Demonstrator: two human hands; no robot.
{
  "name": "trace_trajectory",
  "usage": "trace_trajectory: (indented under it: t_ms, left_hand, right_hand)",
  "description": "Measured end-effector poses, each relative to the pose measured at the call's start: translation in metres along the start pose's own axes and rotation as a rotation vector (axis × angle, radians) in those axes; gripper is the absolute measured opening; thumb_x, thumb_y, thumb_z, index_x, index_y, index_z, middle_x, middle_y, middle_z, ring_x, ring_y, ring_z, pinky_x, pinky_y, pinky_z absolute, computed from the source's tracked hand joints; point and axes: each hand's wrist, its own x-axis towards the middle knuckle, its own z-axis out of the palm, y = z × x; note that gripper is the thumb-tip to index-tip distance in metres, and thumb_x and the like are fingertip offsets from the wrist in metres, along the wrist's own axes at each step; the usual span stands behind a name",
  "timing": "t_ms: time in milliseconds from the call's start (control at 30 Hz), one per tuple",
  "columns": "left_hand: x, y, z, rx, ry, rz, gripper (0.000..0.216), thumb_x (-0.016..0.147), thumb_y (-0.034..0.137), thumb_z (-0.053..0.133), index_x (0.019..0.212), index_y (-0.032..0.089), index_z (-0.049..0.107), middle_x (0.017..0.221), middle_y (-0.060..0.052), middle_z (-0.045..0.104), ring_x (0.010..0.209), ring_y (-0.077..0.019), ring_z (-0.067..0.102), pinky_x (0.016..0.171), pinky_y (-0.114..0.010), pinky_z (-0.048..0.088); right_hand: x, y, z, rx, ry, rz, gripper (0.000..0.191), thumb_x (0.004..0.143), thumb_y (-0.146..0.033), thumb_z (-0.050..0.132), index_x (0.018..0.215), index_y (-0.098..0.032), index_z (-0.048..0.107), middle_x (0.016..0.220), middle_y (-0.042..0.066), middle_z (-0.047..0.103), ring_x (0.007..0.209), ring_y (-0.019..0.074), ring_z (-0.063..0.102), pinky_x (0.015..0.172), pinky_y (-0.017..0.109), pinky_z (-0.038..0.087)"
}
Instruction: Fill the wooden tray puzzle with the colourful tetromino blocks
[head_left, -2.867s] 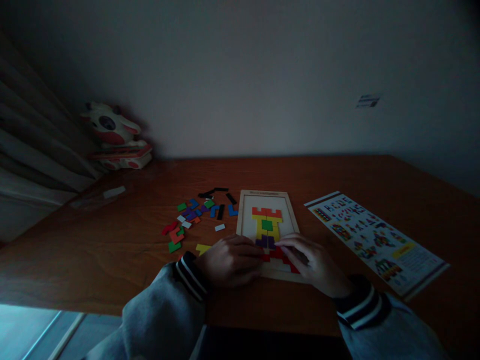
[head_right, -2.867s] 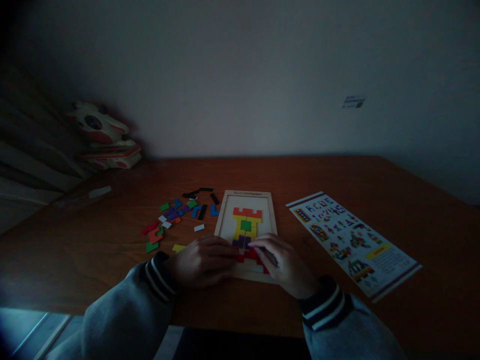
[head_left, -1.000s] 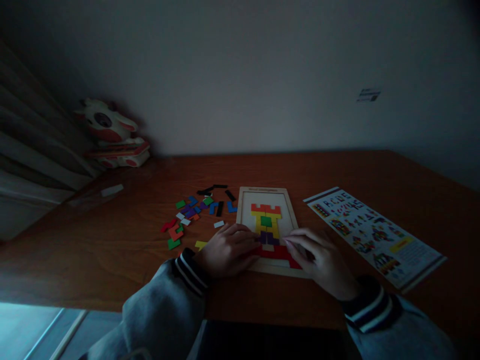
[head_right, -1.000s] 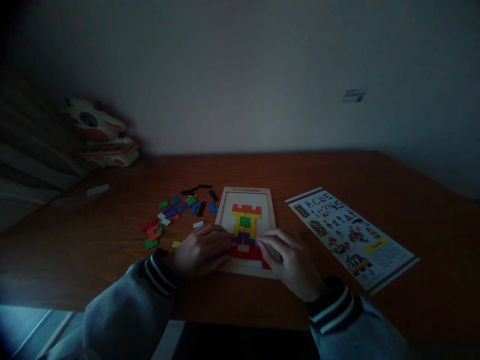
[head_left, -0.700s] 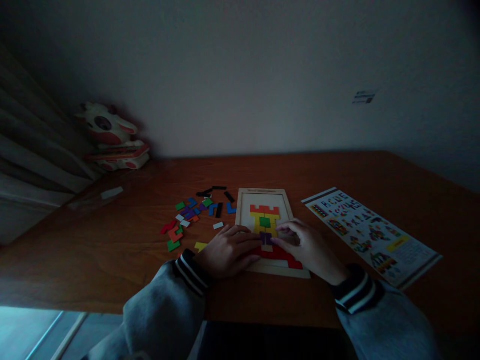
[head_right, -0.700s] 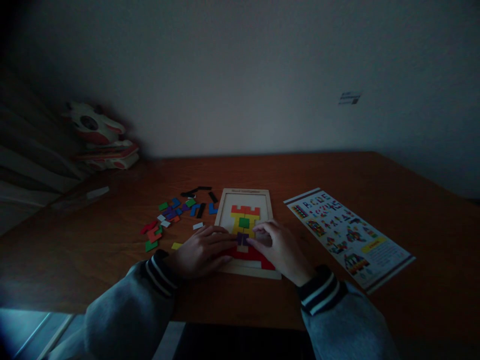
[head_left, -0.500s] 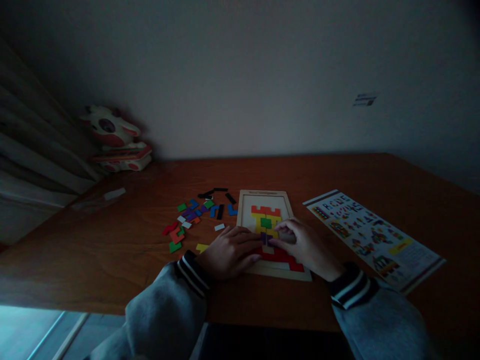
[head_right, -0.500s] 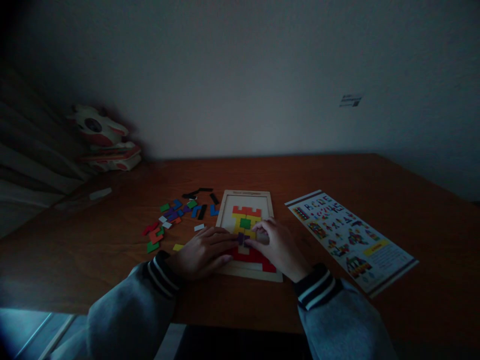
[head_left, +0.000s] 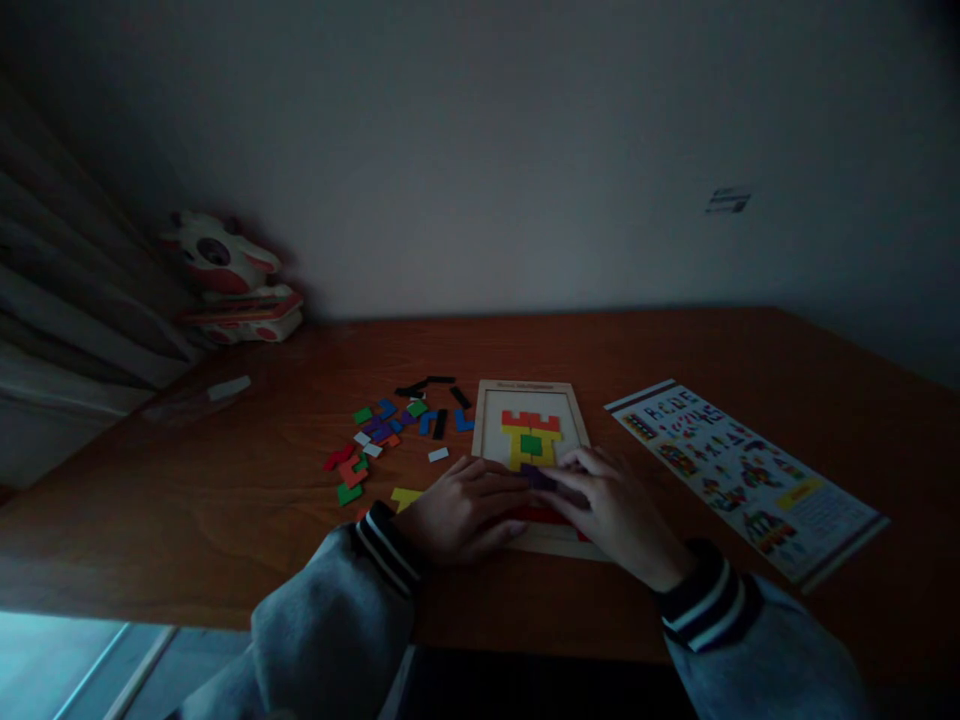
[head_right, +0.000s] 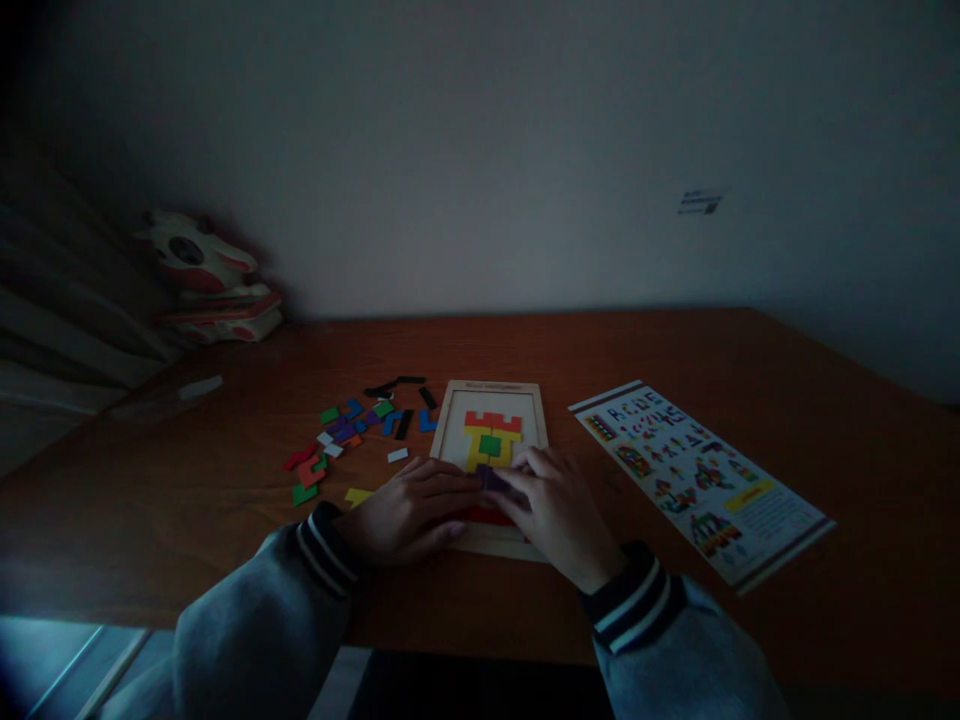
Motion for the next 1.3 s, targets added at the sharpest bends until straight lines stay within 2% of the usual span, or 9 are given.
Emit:
trace_trajectory:
  t_ms: [133, 333, 500, 600, 767, 967, 1067, 1167, 1300]
  left_hand:
    - [-0.001, 0.0, 0.001, -0.033, -0.005, 0.0, 0.041, 0.102, 0.037, 0.044, 0.14, 0.025, 0.051, 0.134, -0.007, 0.063, 0.121, -0.0238, 0.055, 0.104, -0.04, 0.043]
    - [0.0, 0.0, -0.002, -0.054, -0.003, -0.008, 0.037, 0.101, 0.035, 0.046, 0.135, 0.023, 0.056, 0.131, -0.007, 0.065, 0.118, -0.0241, 0.057, 0.102, -0.04, 0.043]
    - [0.001, 0.0, -0.002, -0.06, 0.012, -0.017, 0.033, 0.101, 0.034, 0.047, 0.131, 0.023, 0.058, 0.13, -0.007, 0.065, 0.117, -0.0226, 0.058, 0.102, -0.039, 0.043]
    - [0.0, -0.001, -0.001, -0.075, 0.014, -0.002, 0.034, 0.101, 0.033, 0.047, 0.132, 0.023, 0.057, 0.131, -0.007, 0.065, 0.118, -0.0223, 0.058, 0.103, -0.039, 0.043]
    - [-0.001, -0.001, 0.0, -0.056, 0.013, -0.006, 0.033, 0.102, 0.034, 0.046, 0.129, 0.022, 0.059, 0.13, -0.008, 0.065, 0.119, -0.0221, 0.059, 0.104, -0.038, 0.044]
    - [-0.001, 0.0, 0.0, -0.03, 0.019, -0.008, 0.031, 0.1, 0.033, 0.048, 0.126, 0.022, 0.06, 0.129, -0.008, 0.065, 0.118, -0.0221, 0.06, 0.102, -0.038, 0.046]
    - [-0.002, 0.0, 0.0, -0.002, 0.067, -0.042, 0.027, 0.099, 0.032, 0.051, 0.121, 0.022, 0.063, 0.126, -0.007, 0.067, 0.113, -0.0225, 0.061, 0.098, -0.038, 0.048]
    - [-0.002, -0.001, -0.001, 0.039, 0.172, -0.088, 0.023, 0.097, 0.029, 0.054, 0.115, 0.02, 0.065, 0.117, -0.008, 0.07, 0.104, -0.0214, 0.063, 0.092, -0.037, 0.05]
    - [0.0, -0.003, 0.0, 0.065, 0.262, -0.193, 0.018, 0.097, 0.028, 0.055, 0.107, 0.019, 0.068, 0.102, -0.006, 0.074, 0.093, -0.0201, 0.067, 0.085, -0.035, 0.053]
  right_hand:
    - [-0.001, -0.006, 0.004, -0.061, -0.009, -0.012, 0.025, 0.088, -0.025, 0.068, 0.112, -0.028, 0.072, 0.094, 0.006, 0.065, 0.088, 0.0243, 0.062, 0.079, 0.043, 0.052]
    - [0.001, -0.012, 0.008, -0.079, 0.0, 0.054, 0.026, 0.084, -0.025, 0.073, 0.11, -0.026, 0.072, 0.094, 0.006, 0.067, 0.089, 0.0252, 0.062, 0.079, 0.044, 0.052]
    - [0.003, -0.012, 0.012, -0.047, 0.03, 0.087, 0.019, 0.084, -0.024, 0.072, 0.104, -0.025, 0.072, 0.091, 0.006, 0.068, 0.089, 0.0241, 0.063, 0.08, 0.04, 0.054]
    - [0.006, -0.011, 0.011, -0.01, 0.001, 0.106, 0.018, 0.083, -0.024, 0.073, 0.101, -0.024, 0.072, 0.091, 0.006, 0.068, 0.089, 0.0235, 0.063, 0.08, 0.039, 0.054]
    - [0.007, -0.012, 0.005, -0.006, -0.044, 0.051, 0.016, 0.091, -0.026, 0.065, 0.105, -0.024, 0.073, 0.093, 0.005, 0.068, 0.091, 0.0235, 0.062, 0.083, 0.04, 0.05]
    - [0.009, -0.009, -0.003, -0.06, 0.134, -0.016, 0.017, 0.098, -0.024, 0.053, 0.099, -0.021, 0.07, 0.094, 0.006, 0.069, 0.087, 0.0225, 0.063, 0.083, 0.04, 0.047]
    - [0.005, 0.002, -0.006, 0.022, 0.203, 0.058, 0.02, 0.1, -0.028, 0.048, 0.099, -0.02, 0.066, 0.094, 0.007, 0.07, 0.087, 0.0214, 0.065, 0.08, 0.036, 0.049]
    - [-0.005, 0.025, -0.007, 0.1, 0.235, 0.18, 0.024, 0.1, -0.034, 0.046, 0.1, -0.019, 0.065, 0.093, 0.008, 0.072, 0.087, 0.0219, 0.068, 0.079, 0.034, 0.051]
    - [-0.023, 0.058, -0.009, 0.076, 0.245, 0.366, 0.033, 0.099, -0.043, 0.045, 0.099, -0.019, 0.067, 0.095, 0.01, 0.075, 0.083, 0.0245, 0.072, 0.073, 0.035, 0.053]
